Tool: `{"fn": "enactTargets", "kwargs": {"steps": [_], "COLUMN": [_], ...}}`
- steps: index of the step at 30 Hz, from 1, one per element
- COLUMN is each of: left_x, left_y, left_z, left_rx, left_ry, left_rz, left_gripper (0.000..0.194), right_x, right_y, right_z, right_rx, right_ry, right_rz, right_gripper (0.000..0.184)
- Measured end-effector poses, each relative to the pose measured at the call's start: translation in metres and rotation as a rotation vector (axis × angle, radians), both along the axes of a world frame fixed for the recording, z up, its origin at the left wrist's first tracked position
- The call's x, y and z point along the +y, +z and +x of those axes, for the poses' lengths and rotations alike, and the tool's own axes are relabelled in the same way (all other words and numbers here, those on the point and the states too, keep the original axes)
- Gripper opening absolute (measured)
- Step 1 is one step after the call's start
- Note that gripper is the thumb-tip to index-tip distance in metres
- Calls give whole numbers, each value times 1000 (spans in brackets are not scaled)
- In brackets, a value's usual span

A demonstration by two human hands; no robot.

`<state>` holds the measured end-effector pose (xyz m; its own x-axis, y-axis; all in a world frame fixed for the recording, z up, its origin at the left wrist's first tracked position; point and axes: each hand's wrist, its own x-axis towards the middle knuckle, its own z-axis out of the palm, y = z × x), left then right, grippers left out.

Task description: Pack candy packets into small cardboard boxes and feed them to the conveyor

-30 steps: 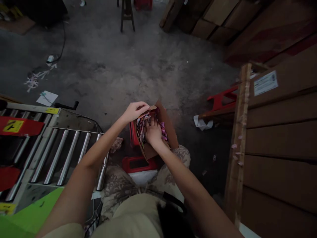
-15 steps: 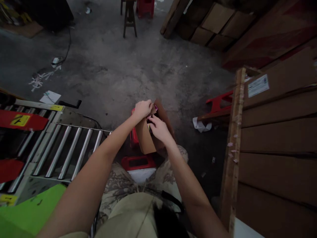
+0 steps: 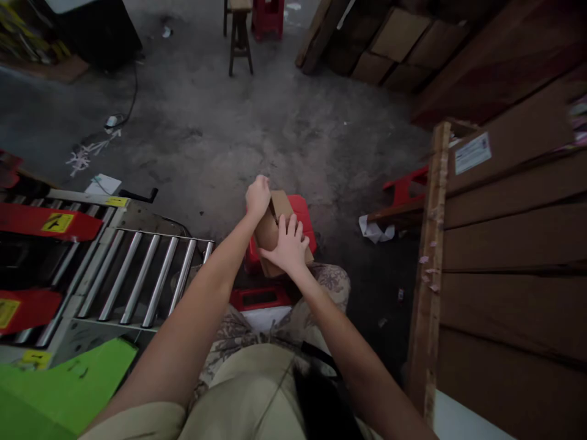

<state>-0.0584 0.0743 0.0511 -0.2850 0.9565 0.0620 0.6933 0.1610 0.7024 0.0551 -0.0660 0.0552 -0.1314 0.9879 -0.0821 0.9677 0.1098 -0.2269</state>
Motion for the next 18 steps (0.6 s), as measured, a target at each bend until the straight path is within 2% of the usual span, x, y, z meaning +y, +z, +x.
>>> {"fn": "enactTargets", "kwargs": {"steps": [2,4,8,11,13,16,18], "left_x": [-20,-47,-89,-92,-86,-77,-78], "left_y": [-3,-11,-23,-18,-14,-17,-28], "left_z": [-9,-15,-11,0,6,7,2], "left_rx": [-110,-100,14,99,122,56,-77], "left_ry": [83,44,-103,-84,-51,-11,-6], "left_rz": [142,199,49,-87,-127,-77,15], "left_gripper": [35,38,55,59,59,55,53], "right_x": [0,2,6,6,4,-1,-3], "right_y": [0,1,5,7,5,-1,-4], "right_z": [6,14,24,23,17,7,4], "right_rx": [5,21,63,95,51,-43,-51], "right_ry": [8,25,82,62,46,57,50], "right_rz": [-7,-11,-68,-155,-130,-17,2], "right_gripper": [116,116,122,122,124,123,118]}}
